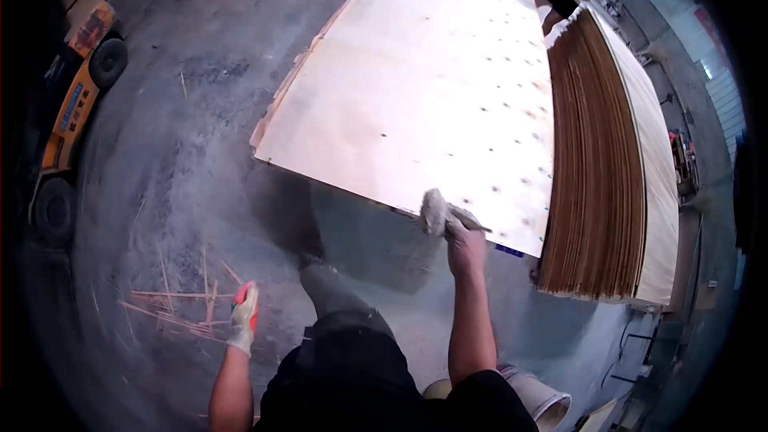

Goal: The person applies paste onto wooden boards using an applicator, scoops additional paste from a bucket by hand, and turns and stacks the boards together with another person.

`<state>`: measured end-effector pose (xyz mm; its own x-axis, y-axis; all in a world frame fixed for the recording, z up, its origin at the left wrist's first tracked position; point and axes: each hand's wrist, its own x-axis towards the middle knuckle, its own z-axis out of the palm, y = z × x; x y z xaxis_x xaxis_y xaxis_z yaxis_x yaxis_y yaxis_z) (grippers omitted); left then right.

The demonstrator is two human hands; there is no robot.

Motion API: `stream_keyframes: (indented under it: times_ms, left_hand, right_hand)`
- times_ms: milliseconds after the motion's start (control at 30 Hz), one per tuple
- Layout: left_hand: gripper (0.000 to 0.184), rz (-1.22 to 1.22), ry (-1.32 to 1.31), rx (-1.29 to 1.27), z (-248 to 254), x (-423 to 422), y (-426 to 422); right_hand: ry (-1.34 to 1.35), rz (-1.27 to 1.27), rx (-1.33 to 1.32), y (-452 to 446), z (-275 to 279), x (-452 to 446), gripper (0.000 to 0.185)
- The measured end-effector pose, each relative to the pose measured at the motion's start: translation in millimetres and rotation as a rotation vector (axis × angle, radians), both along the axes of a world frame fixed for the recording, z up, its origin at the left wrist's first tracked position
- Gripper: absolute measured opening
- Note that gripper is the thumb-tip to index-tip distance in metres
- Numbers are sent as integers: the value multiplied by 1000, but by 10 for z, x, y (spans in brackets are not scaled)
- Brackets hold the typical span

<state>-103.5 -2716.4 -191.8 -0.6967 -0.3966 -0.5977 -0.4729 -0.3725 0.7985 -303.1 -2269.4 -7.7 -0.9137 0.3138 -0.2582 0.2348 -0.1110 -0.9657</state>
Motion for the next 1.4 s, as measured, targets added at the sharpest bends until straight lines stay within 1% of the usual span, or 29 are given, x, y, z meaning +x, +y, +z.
stream_keyframes:
  times_ms: [67, 133, 200, 267, 300, 333, 367, 433, 467, 567, 600, 667, 700, 800, 867, 900, 933, 967, 1000, 1033, 1100, 1133, 1167, 1200, 1233, 1267, 1300, 1333, 1400]
  left_hand:
    - [24, -76, -171, 51, -574, 424, -1062]
    - [25, 70, -512, 81, -260, 569, -1632]
    - [26, 315, -574, 258, -26, 891, -2112]
    - [35, 222, -587, 500, -457, 1584, -2944]
    - [36, 654, -605, 664, -881, 2019, -3295]
    - [39, 1122, -581, 750, -931, 2062, -3476]
    - [39, 1109, -589, 747, -971, 1935, -3828]
    - [35, -528, -365, -201, -800, 1532, -4604]
    - [35, -582, -359, -214, -811, 843, -4958]
    - [38, -73, -178, 868, -680, -633, -5701]
    - [38, -124, -230, 861, -544, -1167, -5927]
    - [37, -104, -761, 33, -298, -2666, -6243]
    - [37, -192, -768, 2, -146, -3520, -6187]
    - [38, -456, -590, -370, 478, -5682, -5688]
    - [28, -529, -558, -431, 368, -6909, -5749]
    - [27, -607, -510, -398, 477, -7436, -5600]
    - [26, -686, -486, -373, 629, -7952, -5407]
    - [37, -751, -458, -348, 528, -8415, -5455]
    - [37, -808, -467, -379, 521, -8828, -5365]
    - [41, -886, -452, -378, 531, -9224, -5118]
    - [51, -987, -404, -338, 384, -9830, -4668]
    - [51, -1028, -405, -326, 358, -10085, -4339]
    - [53, -1079, -370, -336, 311, -10342, -3890]
    - [54, -1131, -334, -355, 292, -10621, -3458]
    - [55, -1330, -298, -420, 94, -10999, -3172]
    - [56, -1526, -257, -486, -122, -11377, -2846]
    - [55, -1586, -26, -631, -97, -11480, -2290]
    - [54, -1620, 218, -772, -74, -11592, -1684]
    - [56, -1698, 526, -718, -391, -12220, -752]
  right_hand:
    - [-25, 31, 6, -616, -82, -464, 31]
    - [-72, 27, 18, -1164, -215, -885, 32]
    - [-82, 35, 3, -1539, -660, -1267, 36]
    - [-105, 41, -6, -1900, -1071, -1538, 36]
    - [-107, 35, -1, -2134, -1057, -1608, 36]
    - [-139, -18, 8, -2363, -1051, -1685, 34]
    - [-175, -74, 17, -2567, -1091, -1747, 31]
    - [-165, -172, 31, -2594, -1383, -2030, 32]
    - [-131, -274, 39, -2474, -1587, -2356, 33]
    - [-135, -562, -107, -2366, -1915, -2574, 38]
    - [-174, -651, -47, -2316, -1924, -2579, 37]
    - [-213, -871, -57, -2216, -2022, -2530, 36]
    - [-185, -966, -62, -2179, -2095, -2512, 36]
    - [-42, -1261, -211, -2234, -2400, -2417, 36]
    - [109, -1370, -323, -2261, -2652, -2524, 32]
    - [-528, -1156, 417, -2204, -2819, -2512, 32]
    - [-569, -1197, 395, -2115, -2884, -2610, 32]
    - [-646, -1151, 646, -2020, -2913, -2739, 27]
    - [-738, -1087, 890, -2114, -2928, -2718, 23]
    - [-791, -1123, 873, -2276, -2908, -2669, 23]
    - [-889, -811, 859, -2514, -2765, -2688, 22]
    - [-902, -716, 956, -2819, -2938, -2571, 25]
    - [-913, -735, 955, -3090, -2829, -2704, 28]
    - [-917, -826, 704, -3273, -2569, -2962, 29]
    - [-748, -975, 400, -3500, -2726, -2969, 29]
    - [-783, -958, 133, -3620, -2378, -3282, 28]
    - [-623, -1067, -26, -3771, -2318, -3515, 25]
    - [-617, -1083, -24, -3807, -2259, -3723, 25]
    - [-639, -1046, 227, -3717, -2082, -4274, 26]
